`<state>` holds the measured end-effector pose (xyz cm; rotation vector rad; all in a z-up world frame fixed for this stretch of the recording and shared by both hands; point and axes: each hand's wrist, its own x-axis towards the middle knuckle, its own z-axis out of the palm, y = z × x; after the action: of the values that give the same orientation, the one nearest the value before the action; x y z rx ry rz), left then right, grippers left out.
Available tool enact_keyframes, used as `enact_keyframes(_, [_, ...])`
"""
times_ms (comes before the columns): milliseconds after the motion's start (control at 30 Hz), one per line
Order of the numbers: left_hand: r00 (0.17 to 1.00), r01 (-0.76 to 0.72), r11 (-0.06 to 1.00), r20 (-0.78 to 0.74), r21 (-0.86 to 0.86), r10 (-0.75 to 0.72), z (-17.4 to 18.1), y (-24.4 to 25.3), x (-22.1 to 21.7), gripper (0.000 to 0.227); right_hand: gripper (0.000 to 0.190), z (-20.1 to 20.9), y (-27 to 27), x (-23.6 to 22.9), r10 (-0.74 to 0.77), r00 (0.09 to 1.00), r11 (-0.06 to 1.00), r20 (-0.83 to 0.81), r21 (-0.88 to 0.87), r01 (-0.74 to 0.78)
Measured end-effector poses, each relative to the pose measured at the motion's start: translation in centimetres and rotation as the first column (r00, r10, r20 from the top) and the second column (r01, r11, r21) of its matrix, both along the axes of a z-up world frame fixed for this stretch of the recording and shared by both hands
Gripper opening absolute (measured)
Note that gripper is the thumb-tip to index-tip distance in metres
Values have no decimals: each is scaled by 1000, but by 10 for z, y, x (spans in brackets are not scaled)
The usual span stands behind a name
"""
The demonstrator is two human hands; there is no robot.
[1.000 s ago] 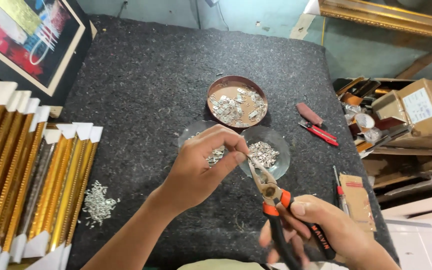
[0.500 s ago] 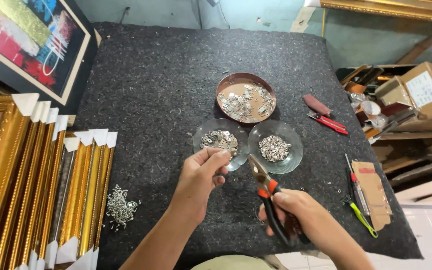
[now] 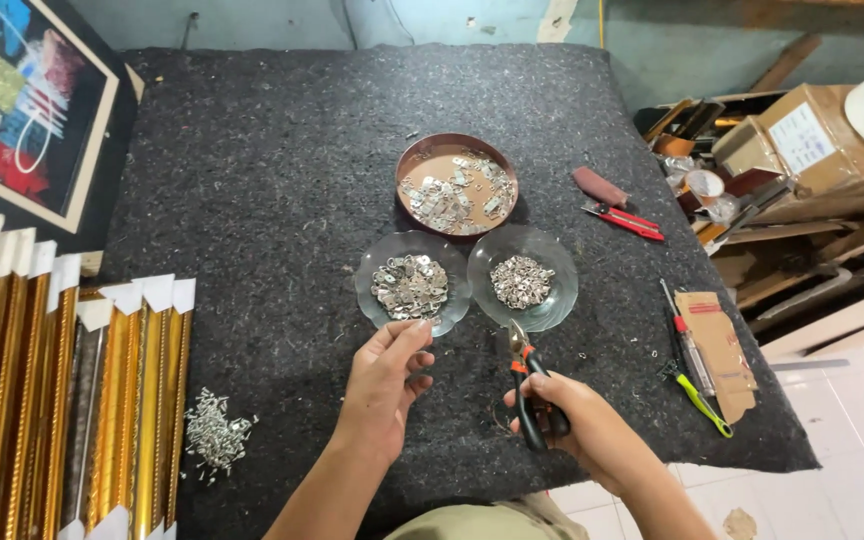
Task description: Sorting and assembling small metal hardware components for picture frames using hands and pliers.
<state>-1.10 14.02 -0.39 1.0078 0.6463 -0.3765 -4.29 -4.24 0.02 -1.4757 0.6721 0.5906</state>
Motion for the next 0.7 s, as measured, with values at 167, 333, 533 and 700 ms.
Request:
enact_keyframes(167, [999,-4,1000,-40,-5,3,2,-22,9,7,29,-25,-28,12,-118,992,993,36,18,117])
enact_keyframes(333, [995,-9,999,-100,-47,4,-1,-56,27,9,31,-27,-56,30,-114,991,993,75,-7,115])
enact_keyframes(533, [984,54,998,-169,-28,-58,-12,-103,63,11,37,-23,-93,54,-81,995,995,54,-57,84])
enact_keyframes(700, [974,162,982,-178,101,-142,-18,-129,91,33,35,-23,-122,76,-60,998,990,13,-126,61])
